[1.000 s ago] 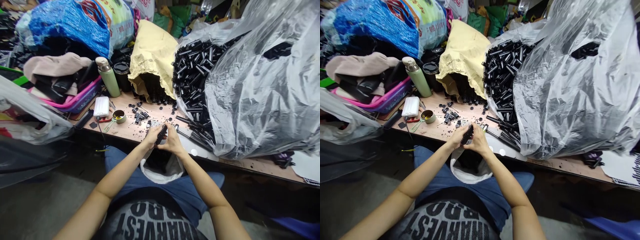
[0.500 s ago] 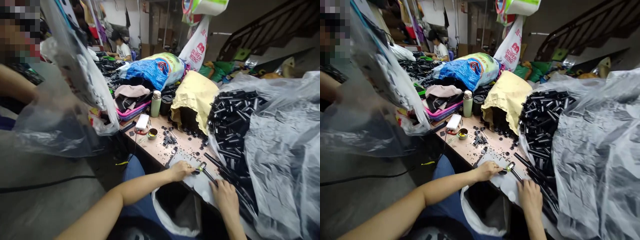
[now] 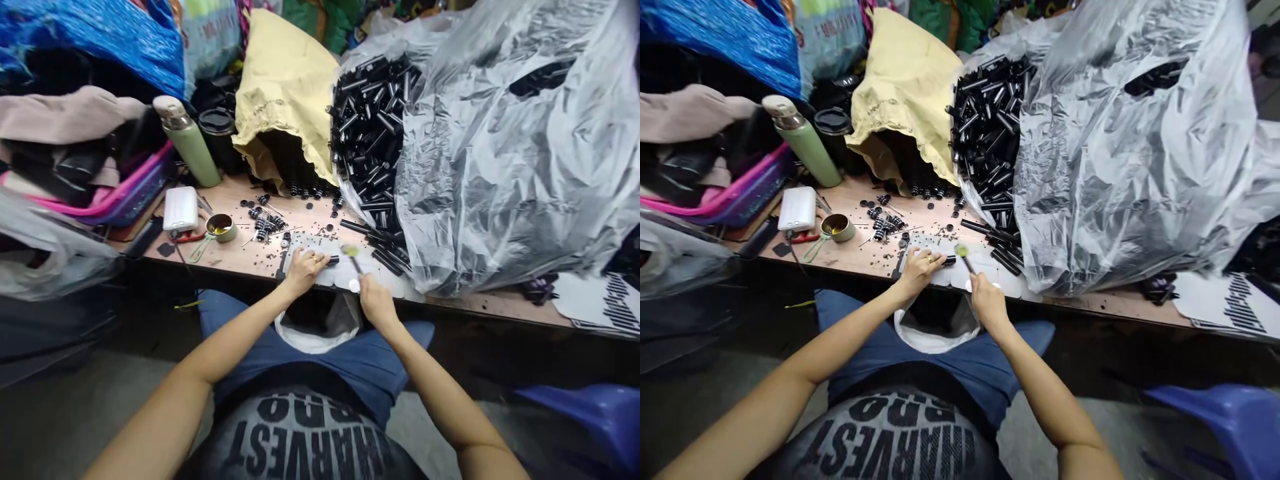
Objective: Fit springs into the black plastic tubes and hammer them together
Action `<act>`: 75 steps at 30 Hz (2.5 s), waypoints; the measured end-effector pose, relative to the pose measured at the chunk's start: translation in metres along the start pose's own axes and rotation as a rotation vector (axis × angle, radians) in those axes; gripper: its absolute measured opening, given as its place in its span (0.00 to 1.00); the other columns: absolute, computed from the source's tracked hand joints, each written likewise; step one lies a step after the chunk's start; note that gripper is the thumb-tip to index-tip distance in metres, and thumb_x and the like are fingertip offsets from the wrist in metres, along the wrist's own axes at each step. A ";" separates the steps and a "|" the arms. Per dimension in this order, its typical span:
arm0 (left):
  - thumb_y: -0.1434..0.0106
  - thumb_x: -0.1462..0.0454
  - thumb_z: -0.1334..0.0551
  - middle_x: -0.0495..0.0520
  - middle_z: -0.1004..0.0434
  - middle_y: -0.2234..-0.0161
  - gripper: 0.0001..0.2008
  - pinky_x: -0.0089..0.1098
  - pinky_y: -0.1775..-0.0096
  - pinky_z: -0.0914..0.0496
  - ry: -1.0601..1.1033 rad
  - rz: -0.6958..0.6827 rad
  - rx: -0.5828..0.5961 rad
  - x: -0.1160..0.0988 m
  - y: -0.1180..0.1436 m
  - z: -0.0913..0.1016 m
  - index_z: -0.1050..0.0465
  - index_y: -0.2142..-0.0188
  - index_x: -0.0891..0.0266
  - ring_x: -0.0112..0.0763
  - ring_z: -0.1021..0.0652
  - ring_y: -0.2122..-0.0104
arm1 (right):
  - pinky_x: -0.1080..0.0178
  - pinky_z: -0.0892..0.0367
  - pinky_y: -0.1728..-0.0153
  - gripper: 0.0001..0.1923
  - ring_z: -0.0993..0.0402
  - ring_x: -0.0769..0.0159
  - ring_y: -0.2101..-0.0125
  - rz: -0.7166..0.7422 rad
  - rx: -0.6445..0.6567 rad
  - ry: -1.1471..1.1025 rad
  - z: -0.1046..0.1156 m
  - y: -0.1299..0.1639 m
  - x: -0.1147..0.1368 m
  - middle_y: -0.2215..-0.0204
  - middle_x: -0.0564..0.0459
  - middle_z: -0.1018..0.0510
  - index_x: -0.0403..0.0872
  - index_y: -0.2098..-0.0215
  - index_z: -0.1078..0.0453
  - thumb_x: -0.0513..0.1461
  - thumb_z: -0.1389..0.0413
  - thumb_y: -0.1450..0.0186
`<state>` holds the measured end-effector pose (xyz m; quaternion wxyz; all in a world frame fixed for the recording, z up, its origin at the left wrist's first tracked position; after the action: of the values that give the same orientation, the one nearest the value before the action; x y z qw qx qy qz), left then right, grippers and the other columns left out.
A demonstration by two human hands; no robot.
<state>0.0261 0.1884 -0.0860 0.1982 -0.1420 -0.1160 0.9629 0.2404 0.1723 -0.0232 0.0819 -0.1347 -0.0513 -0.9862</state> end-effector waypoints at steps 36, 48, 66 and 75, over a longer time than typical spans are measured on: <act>0.35 0.70 0.49 0.76 0.38 0.45 0.25 0.45 0.48 0.38 0.238 0.844 -0.119 0.150 -0.201 0.047 0.46 0.39 0.72 0.54 0.31 0.47 | 0.62 0.40 0.62 0.16 0.32 0.59 0.62 0.190 -0.203 0.237 -0.021 -0.069 -0.002 0.65 0.45 0.26 0.44 0.62 0.33 0.47 0.55 0.30; 0.43 0.74 0.43 0.77 0.34 0.49 0.19 0.47 0.47 0.39 0.472 0.880 -0.066 0.163 -0.205 0.035 0.35 0.51 0.75 0.56 0.32 0.46 | 0.51 0.43 0.50 0.11 0.32 0.53 0.53 0.158 -0.085 -0.150 0.012 -0.174 0.001 0.62 0.37 0.23 0.40 0.63 0.28 0.31 0.53 0.35; 0.46 0.60 0.35 0.46 0.31 0.77 0.16 0.22 0.84 0.41 1.689 0.744 -0.059 0.026 -0.050 0.040 0.31 0.59 0.65 0.21 0.32 0.85 | 0.61 0.28 0.64 0.24 0.26 0.69 0.75 -0.089 0.257 -1.361 -0.035 -0.095 0.034 0.77 0.56 0.23 0.46 0.70 0.32 0.53 0.33 0.54; 0.52 0.58 0.28 0.42 0.38 0.87 0.17 0.22 0.85 0.45 1.487 0.740 -0.127 0.018 -0.037 0.022 0.33 0.73 0.64 0.19 0.38 0.88 | 0.45 0.48 0.39 0.52 0.48 0.47 0.38 0.516 -0.128 -0.343 -0.017 -0.074 0.067 0.36 0.40 0.45 0.47 0.35 0.50 0.49 0.32 0.52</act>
<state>0.0161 0.2247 -0.0592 -0.1147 -0.7806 0.0453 0.6127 0.1595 0.2328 -0.0272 0.3109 -0.3127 0.0337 -0.8969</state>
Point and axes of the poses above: each hand's wrist, its own y-axis away from the middle knuckle, its own z-axis out of the back of the hand, x = y × z, the point moved 1 cm from there along -y, towards the middle knuckle
